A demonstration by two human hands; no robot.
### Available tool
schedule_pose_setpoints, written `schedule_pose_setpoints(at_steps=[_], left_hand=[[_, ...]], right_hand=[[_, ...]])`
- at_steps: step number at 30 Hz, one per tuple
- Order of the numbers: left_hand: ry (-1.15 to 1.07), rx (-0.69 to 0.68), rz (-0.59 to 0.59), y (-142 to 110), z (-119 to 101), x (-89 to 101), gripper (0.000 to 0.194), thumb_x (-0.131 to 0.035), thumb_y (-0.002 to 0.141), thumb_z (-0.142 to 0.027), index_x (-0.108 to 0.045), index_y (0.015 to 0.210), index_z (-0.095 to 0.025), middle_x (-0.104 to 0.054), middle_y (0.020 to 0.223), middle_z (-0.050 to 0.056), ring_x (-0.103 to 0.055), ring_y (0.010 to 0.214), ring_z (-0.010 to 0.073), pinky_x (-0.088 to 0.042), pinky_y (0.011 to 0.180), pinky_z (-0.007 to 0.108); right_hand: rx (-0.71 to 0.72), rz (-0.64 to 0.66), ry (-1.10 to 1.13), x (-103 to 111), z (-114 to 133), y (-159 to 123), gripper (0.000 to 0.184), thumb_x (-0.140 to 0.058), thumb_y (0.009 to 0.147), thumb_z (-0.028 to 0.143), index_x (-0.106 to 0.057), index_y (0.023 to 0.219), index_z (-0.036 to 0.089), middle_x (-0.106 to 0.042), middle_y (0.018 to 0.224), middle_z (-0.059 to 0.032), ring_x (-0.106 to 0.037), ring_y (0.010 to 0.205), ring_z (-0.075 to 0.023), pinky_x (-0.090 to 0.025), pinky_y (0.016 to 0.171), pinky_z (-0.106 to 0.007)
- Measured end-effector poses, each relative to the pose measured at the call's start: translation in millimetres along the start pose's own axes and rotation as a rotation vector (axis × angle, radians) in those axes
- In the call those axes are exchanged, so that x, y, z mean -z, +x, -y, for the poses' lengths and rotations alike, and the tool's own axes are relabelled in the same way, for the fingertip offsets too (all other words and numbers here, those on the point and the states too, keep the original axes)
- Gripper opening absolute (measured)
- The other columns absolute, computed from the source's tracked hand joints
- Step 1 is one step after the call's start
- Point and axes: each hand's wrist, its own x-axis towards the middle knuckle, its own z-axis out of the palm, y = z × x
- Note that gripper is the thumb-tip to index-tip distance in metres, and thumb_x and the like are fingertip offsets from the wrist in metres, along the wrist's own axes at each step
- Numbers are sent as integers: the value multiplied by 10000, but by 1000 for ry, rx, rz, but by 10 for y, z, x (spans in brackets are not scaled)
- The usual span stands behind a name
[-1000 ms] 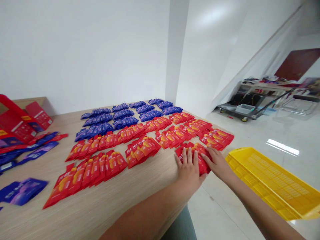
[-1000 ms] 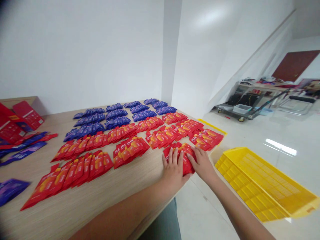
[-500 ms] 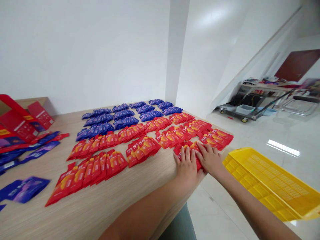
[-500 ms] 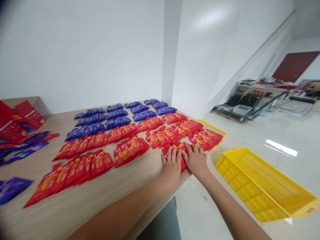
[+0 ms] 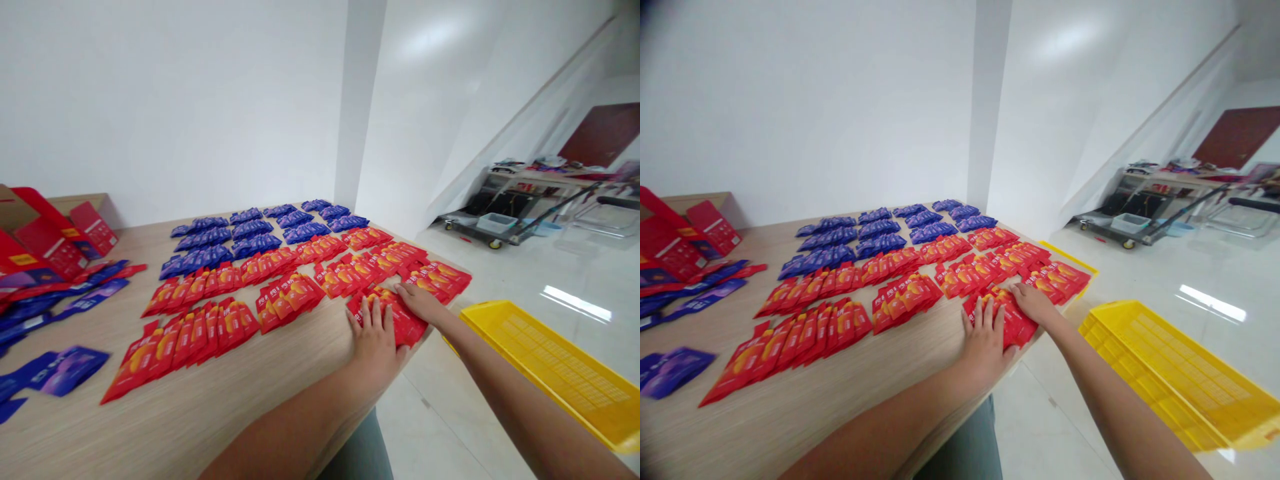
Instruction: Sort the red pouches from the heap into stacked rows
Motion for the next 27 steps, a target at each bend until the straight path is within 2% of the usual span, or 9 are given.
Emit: schedule_pose_setpoints(at_steps=[3,5,9,13,17,23,27], left_hand=[[11,12,23,24,-20,21,731,-412,846,-560,-283,1436,-149,-246,1518,159,-152,1399,352,-147,1080,641],[8,22,41,61,-29,20,721,-425,847,-540,-286,1435,-147,-250,1516,158,-158,1397,352,-159,1079,638],[0,15,63,143,-22,-9,718,-452,839,-526,-289,1433,-157,-257,1515,152,-174,1394,349,-162,1076,643],[-10,-30,21,159,11,-35,776,-398,824,-618,-293,1432,-147,-243,1516,167,-158,1394,363,-155,1069,654],[-23,-21,-8,151,27,-83,851,-368,787,-698,-309,1425,-138,-261,1506,177,-165,1387,371,-163,1068,649],[33,3,-47,179,6,-192,784,-432,814,-599,-285,1431,-138,-264,1509,159,-151,1392,357,-146,1082,629],[15,-4,-46,155,-2,-181,727,-447,826,-537,-310,1418,-137,-294,1498,152,-177,1386,351,-141,1089,622]], right_hand=[[-52,52,-12,-19,2,130,500,-279,940,406,-644,1077,92,-644,1165,-181,-605,1074,-256,-440,877,-320],[-101,58,-27,-54,-3,173,507,-293,929,425,-649,1060,89,-651,1142,-196,-619,1045,-269,-453,838,-329],[-168,37,-60,-107,-70,201,449,-293,925,334,-654,1034,89,-666,1094,-205,-626,1023,-276,-456,809,-340],[-170,13,-64,-93,-152,220,334,-374,894,246,-670,982,116,-681,1060,-180,-620,1032,-263,-447,820,-322],[-154,-25,-34,-74,-155,222,358,-344,909,244,-647,1037,102,-659,1123,-178,-621,1033,-241,-450,820,-299],[-115,-70,-5,-147,-81,180,387,-294,933,243,-646,1061,143,-658,1141,-146,-603,1077,-227,-439,871,-308],[-70,-92,4,-208,-66,144,391,-292,931,215,-652,1061,139,-674,1103,-148,-616,1053,-228,-443,882,-322]])
